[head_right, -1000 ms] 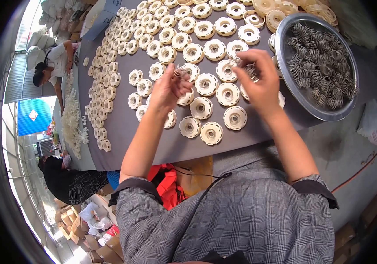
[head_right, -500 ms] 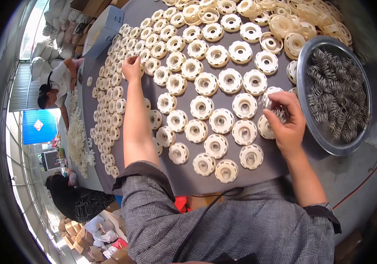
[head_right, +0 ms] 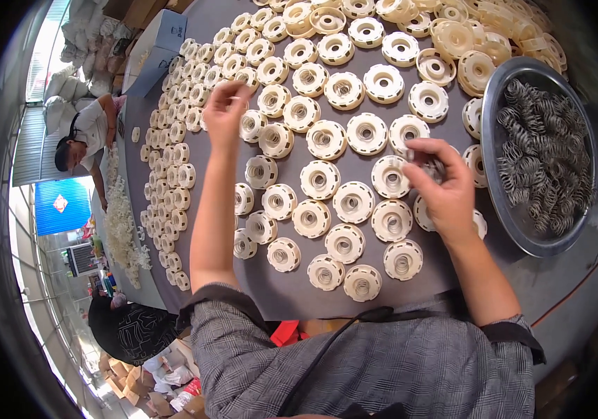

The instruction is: The person assembles metal springs into circular plastic components by hand on a work table.

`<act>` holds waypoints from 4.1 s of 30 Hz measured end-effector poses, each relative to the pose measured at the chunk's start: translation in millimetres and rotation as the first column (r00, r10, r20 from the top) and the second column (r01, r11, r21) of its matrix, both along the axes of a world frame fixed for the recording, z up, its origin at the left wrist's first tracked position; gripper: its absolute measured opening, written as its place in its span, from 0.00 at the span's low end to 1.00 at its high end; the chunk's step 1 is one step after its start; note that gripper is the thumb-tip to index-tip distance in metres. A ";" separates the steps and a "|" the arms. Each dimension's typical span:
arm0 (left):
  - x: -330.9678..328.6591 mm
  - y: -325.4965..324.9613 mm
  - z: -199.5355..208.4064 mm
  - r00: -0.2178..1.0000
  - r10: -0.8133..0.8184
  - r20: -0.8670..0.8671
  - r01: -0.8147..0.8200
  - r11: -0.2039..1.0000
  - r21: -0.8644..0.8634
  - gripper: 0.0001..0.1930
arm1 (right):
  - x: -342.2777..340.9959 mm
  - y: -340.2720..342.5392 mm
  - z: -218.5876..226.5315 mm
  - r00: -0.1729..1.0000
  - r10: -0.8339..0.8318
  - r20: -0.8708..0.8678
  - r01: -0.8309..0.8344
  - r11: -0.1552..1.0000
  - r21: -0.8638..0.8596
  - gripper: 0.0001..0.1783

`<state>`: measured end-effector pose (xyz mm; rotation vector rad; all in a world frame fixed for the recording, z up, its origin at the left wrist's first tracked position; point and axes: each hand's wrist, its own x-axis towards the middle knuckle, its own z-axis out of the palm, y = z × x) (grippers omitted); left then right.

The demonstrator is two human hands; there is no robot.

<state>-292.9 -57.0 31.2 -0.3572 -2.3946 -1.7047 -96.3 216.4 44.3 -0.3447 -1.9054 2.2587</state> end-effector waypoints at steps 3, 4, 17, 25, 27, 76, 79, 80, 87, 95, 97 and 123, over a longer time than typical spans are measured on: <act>90.0 66.7 38.8 0.787 -0.616 -0.016 0.612 0.784 -0.106 0.23 | -5.0 -18.1 8.0 0.991 0.114 0.074 -0.102 0.984 -0.148 0.13; 110.5 81.4 48.2 0.731 -0.682 0.025 0.679 0.725 -0.114 0.23 | -5.3 -22.6 8.9 0.994 0.109 0.021 -0.104 0.980 -0.171 0.12; 61.4 45.4 33.2 0.914 -0.380 0.145 0.334 0.904 0.266 0.22 | 16.7 1.4 7.9 0.998 0.032 0.051 -0.009 0.919 -0.394 0.12; -91.7 -49.3 -25.1 0.990 0.134 -0.044 -0.134 0.991 0.009 0.09 | 14.9 27.2 -4.9 0.995 -0.089 0.049 0.102 0.873 -0.477 0.09; -117.3 -61.2 -37.8 0.969 0.241 -0.052 -0.247 0.947 -0.208 0.09 | 12.4 32.5 -6.9 0.994 -0.089 0.064 0.108 0.868 -0.484 0.09; 177.0 65.4 48.1 0.886 -0.184 0.425 0.064 0.958 0.281 0.13 | 78.0 -3.4 6.5 0.991 0.045 -0.124 -0.078 0.959 -0.272 0.15; 124.2 48.2 34.2 0.943 -0.113 0.313 0.062 0.984 0.169 0.12 | 77.0 -6.5 8.2 0.995 0.073 -0.073 -0.095 0.917 -0.387 0.15; 109.0 44.6 34.5 0.927 -0.082 0.367 -0.002 0.975 0.223 0.13 | 78.2 -3.7 8.2 0.994 0.085 -0.067 -0.104 0.922 -0.373 0.15; 80.0 18.7 9.9 0.874 -0.254 0.414 0.211 0.966 0.148 0.19 | 65.5 19.4 -0.2 0.999 0.010 -0.036 -0.020 0.955 -0.295 0.15; 41.9 23.0 11.8 0.870 -0.382 0.311 0.280 0.903 0.327 0.18 | 49.4 16.0 -8.7 1.000 0.027 0.000 -0.025 0.936 -0.352 0.16; 31.4 24.4 13.1 0.854 -0.401 0.332 0.274 0.889 0.368 0.19 | 48.2 20.4 -10.2 1.000 0.003 0.019 0.003 0.949 -0.317 0.16; 172.9 121.3 47.9 0.687 -0.563 0.458 0.355 0.811 0.465 0.14 | 19.2 -12.8 5.9 0.993 -0.038 -0.114 0.012 0.975 -0.220 0.06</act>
